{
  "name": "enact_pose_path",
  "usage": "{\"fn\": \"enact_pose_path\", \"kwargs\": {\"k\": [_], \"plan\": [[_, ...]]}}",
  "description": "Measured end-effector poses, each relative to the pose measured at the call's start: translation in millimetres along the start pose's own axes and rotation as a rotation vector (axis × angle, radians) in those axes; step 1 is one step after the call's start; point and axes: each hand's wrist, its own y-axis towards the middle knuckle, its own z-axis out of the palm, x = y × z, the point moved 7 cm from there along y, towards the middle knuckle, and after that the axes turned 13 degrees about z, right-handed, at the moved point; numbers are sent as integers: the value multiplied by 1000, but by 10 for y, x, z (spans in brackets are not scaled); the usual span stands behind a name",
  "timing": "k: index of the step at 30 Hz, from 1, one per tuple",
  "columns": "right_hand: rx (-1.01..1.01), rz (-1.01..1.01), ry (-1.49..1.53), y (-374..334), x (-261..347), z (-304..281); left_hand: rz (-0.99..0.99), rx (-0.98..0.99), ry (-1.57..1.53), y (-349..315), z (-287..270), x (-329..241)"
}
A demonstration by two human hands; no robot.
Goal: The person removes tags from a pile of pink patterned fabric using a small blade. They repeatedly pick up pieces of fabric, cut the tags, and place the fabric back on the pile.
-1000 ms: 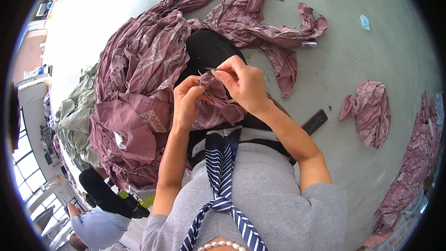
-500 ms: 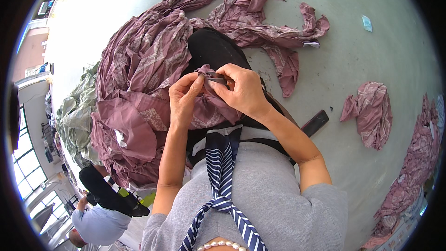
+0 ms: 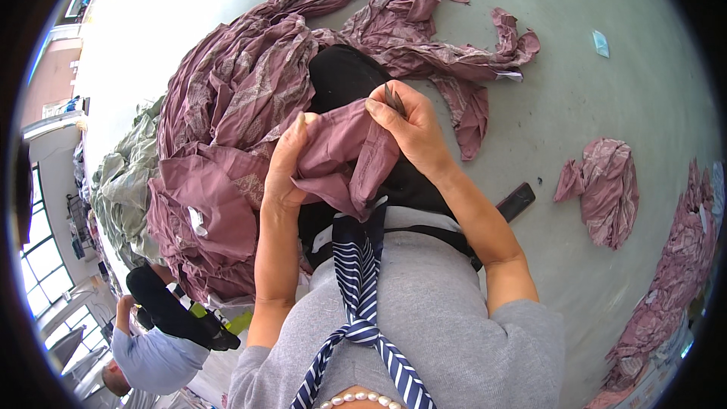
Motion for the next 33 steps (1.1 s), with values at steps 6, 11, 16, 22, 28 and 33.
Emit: {"fn": "enact_pose_path", "kwargs": {"k": [6,11,16,22,28,33], "plan": [[-84,-131,-240,-39,1,-82,7,110,130,-42,27,-69],[-134,-130,-295,-72,-25,-155,114,67,383,-16,39,-182],[-103,-558,-646,-261,270,6,577,126,905,-58,32,-369],[-77,-416,-648,-272,159,30,565,171,365,-25,205,-318],[-53,-34,-255,-87,52,-172,-37,133,241,-53,12,-13],[-316,-324,-662,-126,337,-108,36,111,192,-37,22,-35]]}}
